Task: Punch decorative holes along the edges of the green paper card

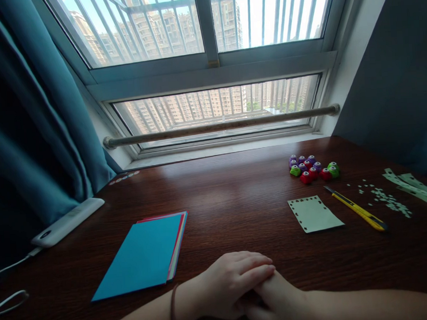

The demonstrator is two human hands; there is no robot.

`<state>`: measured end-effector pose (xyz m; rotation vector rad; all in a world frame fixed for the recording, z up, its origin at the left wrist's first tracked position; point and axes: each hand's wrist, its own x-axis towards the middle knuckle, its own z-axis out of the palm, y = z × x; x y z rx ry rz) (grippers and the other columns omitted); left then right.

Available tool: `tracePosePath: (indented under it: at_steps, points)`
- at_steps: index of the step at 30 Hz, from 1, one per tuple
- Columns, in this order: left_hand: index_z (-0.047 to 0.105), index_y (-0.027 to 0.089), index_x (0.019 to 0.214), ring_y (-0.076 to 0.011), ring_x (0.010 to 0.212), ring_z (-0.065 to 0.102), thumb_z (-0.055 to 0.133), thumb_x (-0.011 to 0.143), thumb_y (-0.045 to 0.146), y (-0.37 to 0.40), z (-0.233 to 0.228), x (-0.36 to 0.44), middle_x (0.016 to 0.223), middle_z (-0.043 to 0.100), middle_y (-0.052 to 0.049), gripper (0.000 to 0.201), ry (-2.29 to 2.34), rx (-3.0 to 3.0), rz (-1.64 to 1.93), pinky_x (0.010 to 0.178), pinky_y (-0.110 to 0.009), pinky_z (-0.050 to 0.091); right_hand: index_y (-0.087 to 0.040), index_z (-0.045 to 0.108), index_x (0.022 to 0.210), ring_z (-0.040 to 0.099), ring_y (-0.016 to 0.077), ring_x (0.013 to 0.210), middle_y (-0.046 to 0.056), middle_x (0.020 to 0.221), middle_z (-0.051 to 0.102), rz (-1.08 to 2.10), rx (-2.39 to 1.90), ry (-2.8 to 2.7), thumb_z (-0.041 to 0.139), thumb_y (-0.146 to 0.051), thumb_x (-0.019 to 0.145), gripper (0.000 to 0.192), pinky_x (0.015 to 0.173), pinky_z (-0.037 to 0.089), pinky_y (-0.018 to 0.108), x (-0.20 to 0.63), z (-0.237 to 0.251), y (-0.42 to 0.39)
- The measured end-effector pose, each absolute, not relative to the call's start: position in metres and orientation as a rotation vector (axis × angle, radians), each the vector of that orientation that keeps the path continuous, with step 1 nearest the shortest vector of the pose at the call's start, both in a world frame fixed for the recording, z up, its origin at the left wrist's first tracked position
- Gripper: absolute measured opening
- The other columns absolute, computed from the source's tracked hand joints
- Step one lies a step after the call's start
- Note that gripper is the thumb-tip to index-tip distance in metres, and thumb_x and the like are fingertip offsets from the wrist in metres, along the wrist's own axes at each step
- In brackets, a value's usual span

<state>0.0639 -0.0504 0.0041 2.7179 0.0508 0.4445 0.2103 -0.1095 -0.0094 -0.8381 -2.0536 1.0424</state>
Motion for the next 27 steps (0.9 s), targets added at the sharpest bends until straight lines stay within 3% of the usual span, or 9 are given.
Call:
tracePosePath:
  at_steps: [27]
  points:
    - [0.025, 0.014, 0.13, -0.0233, 0.107, 0.05, 0.049, 0.071, 0.017, -0.0504, 0.0053, 0.0641, 0.121, 0.049, -0.014, 0.064, 0.04, 2.706, 0.45, 0.092, -0.035, 0.043, -0.007, 0.058, 0.107, 0.056, 0.0217, 0.1, 0.014, 0.105, 0.061, 1.026, -0.838, -2.043, 0.047, -0.015, 0.069, 0.041, 0.089, 0.045, 0.029, 0.2102, -0.0097, -0.1095]
